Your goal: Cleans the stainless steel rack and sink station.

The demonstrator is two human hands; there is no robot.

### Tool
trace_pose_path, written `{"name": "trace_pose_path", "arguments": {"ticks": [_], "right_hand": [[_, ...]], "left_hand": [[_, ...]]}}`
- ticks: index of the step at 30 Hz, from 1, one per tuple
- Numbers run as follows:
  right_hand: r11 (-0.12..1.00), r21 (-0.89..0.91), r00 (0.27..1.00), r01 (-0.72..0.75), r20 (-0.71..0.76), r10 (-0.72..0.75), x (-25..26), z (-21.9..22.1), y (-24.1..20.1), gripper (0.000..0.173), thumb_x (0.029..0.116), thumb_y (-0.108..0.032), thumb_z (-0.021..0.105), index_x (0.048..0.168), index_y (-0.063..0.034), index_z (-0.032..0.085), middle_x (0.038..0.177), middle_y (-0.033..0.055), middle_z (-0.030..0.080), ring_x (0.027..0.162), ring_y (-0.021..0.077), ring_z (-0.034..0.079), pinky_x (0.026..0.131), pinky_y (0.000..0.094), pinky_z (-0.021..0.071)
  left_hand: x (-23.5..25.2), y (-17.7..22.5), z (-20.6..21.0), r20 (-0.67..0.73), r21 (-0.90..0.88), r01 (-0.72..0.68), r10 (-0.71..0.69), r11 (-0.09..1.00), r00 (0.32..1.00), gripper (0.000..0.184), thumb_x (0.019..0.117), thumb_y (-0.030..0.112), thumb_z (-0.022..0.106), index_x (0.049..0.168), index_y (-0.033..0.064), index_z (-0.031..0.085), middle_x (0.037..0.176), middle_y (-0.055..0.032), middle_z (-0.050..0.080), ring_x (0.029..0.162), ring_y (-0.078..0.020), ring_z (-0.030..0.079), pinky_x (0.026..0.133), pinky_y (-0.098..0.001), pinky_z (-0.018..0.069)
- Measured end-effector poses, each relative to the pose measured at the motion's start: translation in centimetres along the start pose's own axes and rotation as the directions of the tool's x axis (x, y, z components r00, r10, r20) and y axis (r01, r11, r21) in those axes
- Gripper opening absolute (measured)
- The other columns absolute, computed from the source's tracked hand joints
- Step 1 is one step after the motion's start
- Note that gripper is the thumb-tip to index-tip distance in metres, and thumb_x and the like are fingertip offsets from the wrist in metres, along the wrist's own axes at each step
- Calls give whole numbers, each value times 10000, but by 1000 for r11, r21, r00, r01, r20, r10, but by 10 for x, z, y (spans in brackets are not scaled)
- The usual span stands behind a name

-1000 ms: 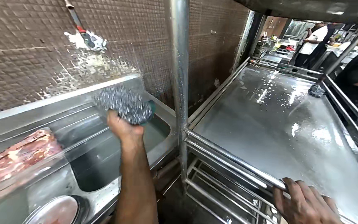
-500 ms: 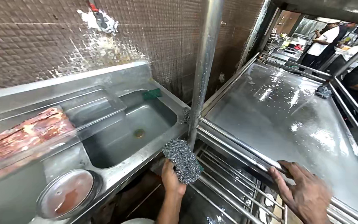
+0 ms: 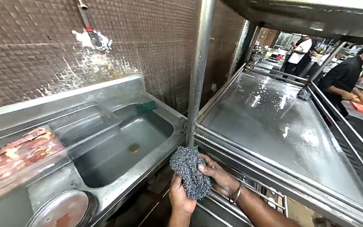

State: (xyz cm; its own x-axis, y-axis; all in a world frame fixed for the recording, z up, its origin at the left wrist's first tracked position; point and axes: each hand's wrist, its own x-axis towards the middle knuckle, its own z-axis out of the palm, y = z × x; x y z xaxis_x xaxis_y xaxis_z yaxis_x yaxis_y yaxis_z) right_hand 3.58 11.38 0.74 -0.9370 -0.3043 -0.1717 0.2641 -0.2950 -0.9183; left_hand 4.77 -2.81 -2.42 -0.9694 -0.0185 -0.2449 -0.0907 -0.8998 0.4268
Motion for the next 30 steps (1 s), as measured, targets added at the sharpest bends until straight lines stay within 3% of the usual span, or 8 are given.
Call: {"name": "trace_pose_path", "arguments": {"ticks": [4, 8, 12, 17, 21, 24, 28, 30], "right_hand": [[971, 226, 993, -83, 98, 62, 5, 12, 0, 659, 862, -300, 793, 1408, -95, 484, 1139, 127, 719, 1023, 230, 721, 916, 438, 603], [962, 251, 990, -107, 111, 81, 10, 29, -2, 505, 869, -179, 763, 1313, -76, 545, 1078, 125, 723, 973, 221, 722, 884, 429, 606], [992, 122, 996, -40, 85, 29, 0, 43, -23, 471, 894, -46, 732, 1325, -47, 540, 1103, 120, 725, 976, 210, 724, 894, 415, 609], [941, -309, 989, 136, 98, -111, -14, 46, -68, 535, 860, -6, 781, 1350, -20, 565, 1181, 108, 713, 1064, 167, 708, 969, 364, 595], [664, -695, 960, 277, 169, -223, -30, 24, -136, 556, 882, -86, 800, 1393, -75, 583, 1146, 91, 727, 1009, 136, 710, 913, 352, 605], [363, -860, 891, 358, 199, -409, -46, -7, -200, 664, 846, -49, 820, 1454, -82, 555, 1165, 83, 734, 991, 140, 720, 895, 360, 616], [-224, -974, 822, 1, 128, -555, -66, -87, -259, 658, 829, -130, 797, 1448, -182, 581, 1227, 88, 718, 1005, 277, 723, 825, 538, 599], [-302, -929, 821, -213, -3, -570, -68, -145, -256, 634, 847, -170, 778, 1448, -194, 577, 1324, 119, 670, 1088, 348, 699, 835, 607, 577]], "left_hand": [[1, -3, -5, 0, 12, 15, -15, 1000, 1000, 385, 1076, 233, 249, 1230, 88, 571, 1026, -137, 727, 916, -242, 739, 767, -469, 634], [4, 0, 0, 1, 215, -202, 207, 955, 978, 361, 1069, 126, 265, 1248, 37, 565, 987, -92, 726, 870, -173, 733, 750, -396, 641], [15, 5, -2, 160, 419, -472, 448, 776, 880, 335, 1034, 50, 295, 1146, 3, 606, 917, 3, 728, 833, -69, 717, 764, -281, 632], [24, 10, 1, 295, 476, -572, 492, 668, 819, 274, 915, -39, 401, 1121, 0, 577, 923, 36, 709, 855, -38, 698, 807, -256, 613], [41, 23, 21, 478, 472, -670, 473, 573, 740, 289, 985, 60, 518, 1260, 6, 586, 1107, 21, 709, 999, -90, 693, 908, -294, 592], [63, 41, 37, 548, 517, -725, 475, 455, 688, 267, 1014, 152, 549, 1257, 57, 609, 1231, 3, 657, 1077, -120, 652, 904, -312, 579], [91, 61, 89, 662, 490, -825, 495, 283, 563, 440, 974, 166, 593, 1366, -11, 501, 1336, -57, 588, 1170, -129, 597, 964, -318, 535], [101, 61, 124, 710, 457, -857, 482, 238, 512, 606, 943, 213, 649, 1436, -42, 406, 1397, -91, 546, 1254, -137, 553, 1035, -305, 494]]}}
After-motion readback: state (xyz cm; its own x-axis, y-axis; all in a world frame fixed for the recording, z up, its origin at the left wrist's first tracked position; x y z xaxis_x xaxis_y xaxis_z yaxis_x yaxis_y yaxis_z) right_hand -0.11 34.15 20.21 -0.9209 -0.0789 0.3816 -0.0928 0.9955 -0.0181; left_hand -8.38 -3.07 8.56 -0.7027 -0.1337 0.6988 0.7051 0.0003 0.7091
